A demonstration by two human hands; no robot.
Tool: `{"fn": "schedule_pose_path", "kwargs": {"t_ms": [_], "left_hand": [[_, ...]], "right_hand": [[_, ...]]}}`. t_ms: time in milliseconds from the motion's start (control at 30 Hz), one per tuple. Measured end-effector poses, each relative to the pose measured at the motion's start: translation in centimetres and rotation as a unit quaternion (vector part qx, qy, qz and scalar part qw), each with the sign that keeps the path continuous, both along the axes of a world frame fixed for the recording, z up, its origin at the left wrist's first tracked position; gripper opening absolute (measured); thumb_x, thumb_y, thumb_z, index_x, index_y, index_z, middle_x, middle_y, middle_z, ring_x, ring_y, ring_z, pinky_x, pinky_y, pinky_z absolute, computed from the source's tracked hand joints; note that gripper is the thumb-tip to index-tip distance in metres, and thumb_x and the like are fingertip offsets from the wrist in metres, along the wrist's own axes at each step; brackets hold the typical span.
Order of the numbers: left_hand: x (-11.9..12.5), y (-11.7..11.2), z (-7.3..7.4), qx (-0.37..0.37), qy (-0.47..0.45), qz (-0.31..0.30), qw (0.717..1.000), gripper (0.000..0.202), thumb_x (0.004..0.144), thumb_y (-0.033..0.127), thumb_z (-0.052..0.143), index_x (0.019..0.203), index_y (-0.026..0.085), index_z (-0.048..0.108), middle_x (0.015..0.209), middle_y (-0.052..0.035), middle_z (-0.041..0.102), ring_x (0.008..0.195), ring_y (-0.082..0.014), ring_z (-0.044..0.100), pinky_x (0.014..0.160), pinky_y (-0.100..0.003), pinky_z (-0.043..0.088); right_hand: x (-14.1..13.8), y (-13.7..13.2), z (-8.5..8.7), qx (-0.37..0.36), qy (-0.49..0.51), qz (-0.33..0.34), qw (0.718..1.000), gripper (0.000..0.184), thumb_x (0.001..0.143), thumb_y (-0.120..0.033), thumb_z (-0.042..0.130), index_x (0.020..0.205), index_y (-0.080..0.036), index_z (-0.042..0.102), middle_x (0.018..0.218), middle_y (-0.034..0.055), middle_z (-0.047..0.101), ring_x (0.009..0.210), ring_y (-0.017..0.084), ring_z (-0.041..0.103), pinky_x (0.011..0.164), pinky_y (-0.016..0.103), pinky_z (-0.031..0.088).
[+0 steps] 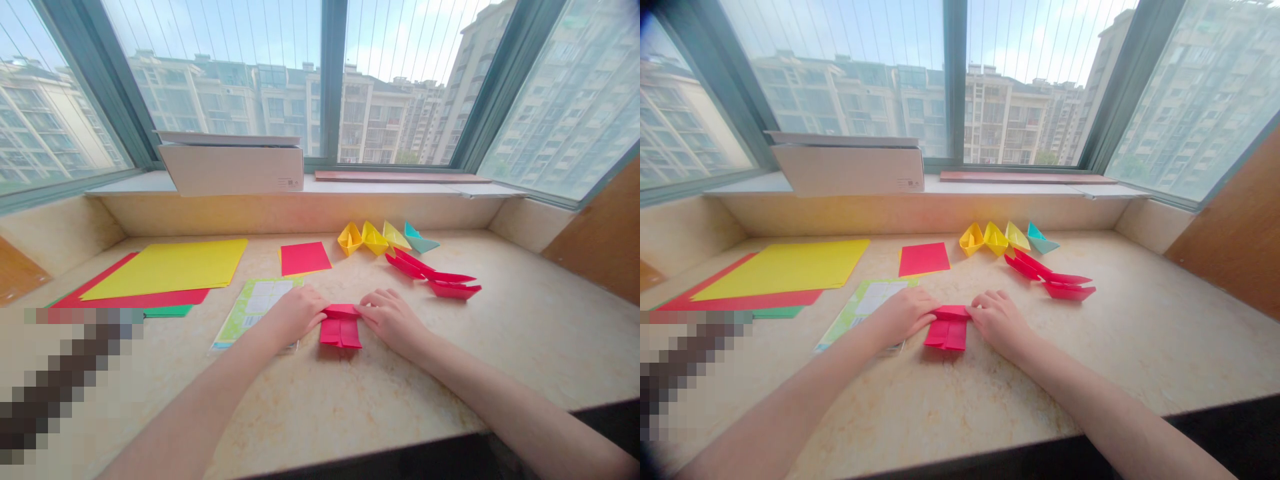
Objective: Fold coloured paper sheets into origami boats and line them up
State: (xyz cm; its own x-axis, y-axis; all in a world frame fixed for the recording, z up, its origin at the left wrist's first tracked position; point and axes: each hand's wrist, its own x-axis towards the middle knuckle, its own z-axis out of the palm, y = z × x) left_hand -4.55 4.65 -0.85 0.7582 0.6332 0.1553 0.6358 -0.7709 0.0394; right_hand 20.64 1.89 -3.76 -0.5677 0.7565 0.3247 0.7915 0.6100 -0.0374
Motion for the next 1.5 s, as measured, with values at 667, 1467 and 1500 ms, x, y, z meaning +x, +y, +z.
{"fn": "schedule_pose_path", "kwargs": {"t_ms": [667, 1467, 1500], "left_hand": [[0.6, -0.5, -0.8, -0.134, -0.212, 0.089, 0.964, 0.034, 0.08, 0.015, 0.061, 0.114, 0.017, 0.068, 0.104, -0.0088, 0.068, 0.095, -0.0248, 0.064, 0.086, -0.037, 0.05], [4.2, -3.7, 1.7, -0.516, -0.592, 0.071, 0.615, 0.037, 0.087, 0.041, 0.07, 0.11, 0.012, 0.071, 0.107, -0.0123, 0.075, 0.099, -0.0258, 0.07, 0.091, -0.038, 0.054], [4.1, -3.6, 1.7, -0.5, -0.591, 0.075, 0.629, 0.035, 0.087, 0.04, 0.069, 0.11, 0.013, 0.072, 0.107, -0.0113, 0.075, 0.098, -0.0253, 0.07, 0.091, -0.039, 0.054]], "right_hand": [[0.4, -0.2, -0.2, -0.029, 0.16, 0.058, 0.985, 0.037, 0.092, -0.005, 0.048, 0.12, -0.022, 0.065, 0.11, 0.0089, 0.064, 0.094, 0.021, 0.063, 0.083, 0.037, 0.053], [0.9, -0.8, 1.4, 0.126, 0.37, 0.129, 0.911, 0.04, 0.09, -0.005, 0.051, 0.118, -0.026, 0.071, 0.121, 0.0098, 0.063, 0.112, 0.024, 0.063, 0.089, 0.041, 0.058], [0.8, -0.8, 1.6, 0.102, 0.393, 0.114, 0.907, 0.036, 0.092, -0.008, 0.05, 0.117, -0.025, 0.07, 0.12, 0.01, 0.065, 0.112, 0.025, 0.063, 0.091, 0.043, 0.057]]}}
